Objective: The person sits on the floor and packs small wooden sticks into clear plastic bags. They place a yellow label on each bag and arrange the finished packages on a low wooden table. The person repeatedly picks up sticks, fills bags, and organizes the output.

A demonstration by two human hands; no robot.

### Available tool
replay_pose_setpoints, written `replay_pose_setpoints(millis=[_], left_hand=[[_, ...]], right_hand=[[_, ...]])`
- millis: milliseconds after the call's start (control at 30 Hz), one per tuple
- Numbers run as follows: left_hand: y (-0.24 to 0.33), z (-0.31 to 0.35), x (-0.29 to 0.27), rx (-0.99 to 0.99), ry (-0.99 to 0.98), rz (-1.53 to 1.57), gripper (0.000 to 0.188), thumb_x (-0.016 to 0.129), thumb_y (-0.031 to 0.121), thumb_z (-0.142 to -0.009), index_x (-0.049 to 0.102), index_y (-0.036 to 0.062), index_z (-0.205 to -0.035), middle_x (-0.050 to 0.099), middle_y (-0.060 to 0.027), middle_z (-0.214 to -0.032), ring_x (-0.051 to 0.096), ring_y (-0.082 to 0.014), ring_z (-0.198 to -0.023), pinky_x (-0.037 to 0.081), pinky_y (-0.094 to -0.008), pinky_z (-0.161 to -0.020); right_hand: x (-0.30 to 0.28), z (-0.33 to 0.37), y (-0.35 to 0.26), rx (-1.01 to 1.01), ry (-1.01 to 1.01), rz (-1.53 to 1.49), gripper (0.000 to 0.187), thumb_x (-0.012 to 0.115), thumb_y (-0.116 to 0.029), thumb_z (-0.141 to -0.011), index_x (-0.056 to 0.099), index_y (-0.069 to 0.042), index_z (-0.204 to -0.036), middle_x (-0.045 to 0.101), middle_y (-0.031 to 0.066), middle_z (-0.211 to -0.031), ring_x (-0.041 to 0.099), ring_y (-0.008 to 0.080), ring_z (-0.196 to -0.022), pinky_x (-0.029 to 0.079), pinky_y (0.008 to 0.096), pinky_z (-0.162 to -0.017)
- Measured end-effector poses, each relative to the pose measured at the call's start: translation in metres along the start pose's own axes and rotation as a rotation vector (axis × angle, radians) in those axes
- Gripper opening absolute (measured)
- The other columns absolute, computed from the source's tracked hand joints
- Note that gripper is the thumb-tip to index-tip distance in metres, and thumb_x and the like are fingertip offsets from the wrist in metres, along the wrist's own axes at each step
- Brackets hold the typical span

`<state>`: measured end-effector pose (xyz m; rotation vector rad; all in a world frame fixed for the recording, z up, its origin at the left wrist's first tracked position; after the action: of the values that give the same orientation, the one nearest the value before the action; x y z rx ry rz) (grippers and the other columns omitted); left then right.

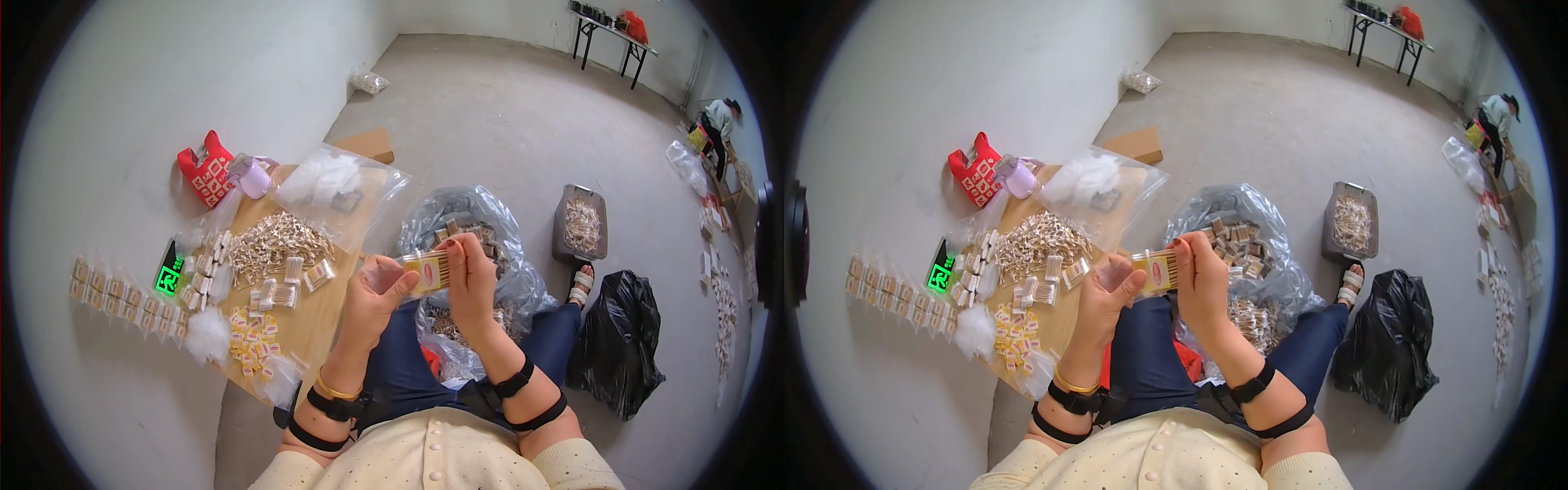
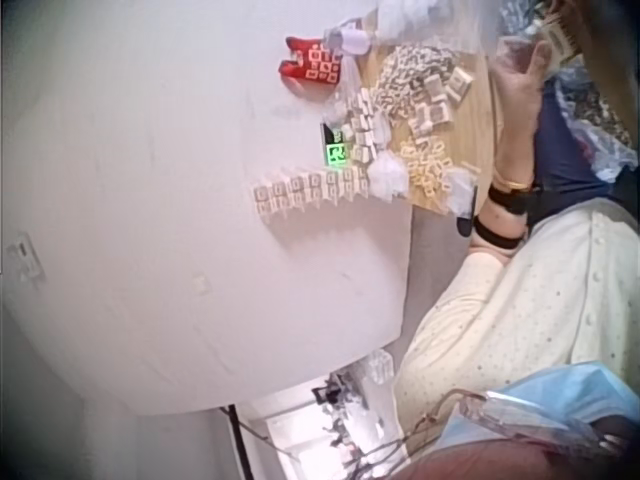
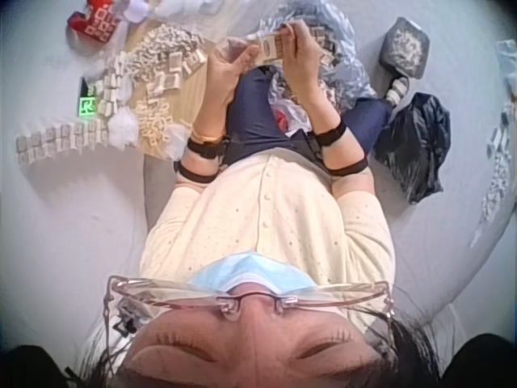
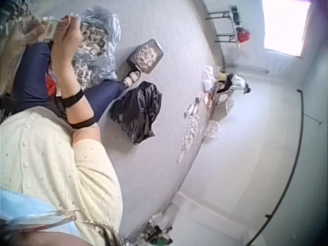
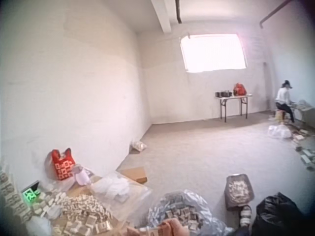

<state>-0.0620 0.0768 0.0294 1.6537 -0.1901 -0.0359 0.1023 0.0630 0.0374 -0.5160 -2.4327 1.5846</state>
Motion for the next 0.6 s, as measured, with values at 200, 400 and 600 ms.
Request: replay_pose_setpoints(millis=[200, 400, 600], left_hand=[[-0.003, 0.002, 0.000, -0.084, -0.063, 0.004, 0.018, 0.074, 0.016, -0.085, 0.060, 0.0054, -0.082, 0.057, 0.0061, -0.068, 0.045, 0.0009, -0.059, 0.032, -0.0152, -0.052], [-0.018, 0.003, -0.004, -0.091, -0.024, 0.133, 0.015, 0.071, 0.008, -0.086, 0.057, 0.0063, -0.082, 0.068, -0.0050, -0.083, 0.059, -0.0051, -0.072, 0.046, -0.0194, -0.065], [-0.032, 0.005, 0.010, -0.167, -0.078, 0.290, 0.021, 0.070, 0.004, -0.086, 0.050, 0.0099, -0.081, 0.069, -0.0116, -0.098, 0.066, -0.0138, -0.084, 0.053, -0.0263, -0.076]], right_hand=[[-0.013, -0.003, 0.001, -0.049, 0.008, 0.086, 0.016, 0.048, -0.012, -0.099, 0.054, 0.000, -0.090, 0.059, 0.0127, -0.071, 0.057, 0.0219, -0.060, 0.045, 0.0312, -0.058], [-0.030, -0.003, 0.008, -0.091, 0.073, 0.203, 0.016, 0.048, -0.012, -0.099, 0.054, 0.000, -0.090, 0.059, 0.0130, -0.071, 0.056, 0.0217, -0.060, 0.044, 0.0321, -0.057], [-0.023, 0.004, 0.022, -0.001, 0.032, 0.147, 0.018, 0.048, -0.015, -0.100, 0.054, -0.001, -0.091, 0.056, 0.0103, -0.069, 0.052, 0.0177, -0.060, 0.043, 0.0306, -0.057]])
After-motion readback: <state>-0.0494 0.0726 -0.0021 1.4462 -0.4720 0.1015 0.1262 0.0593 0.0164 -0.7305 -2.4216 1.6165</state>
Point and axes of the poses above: each hand's wrist, its own z-axis away from the middle knuckle, its own x-axis out of the palm, y = z × x, the point moved 6 cm from there along -z, towards the middle knuckle
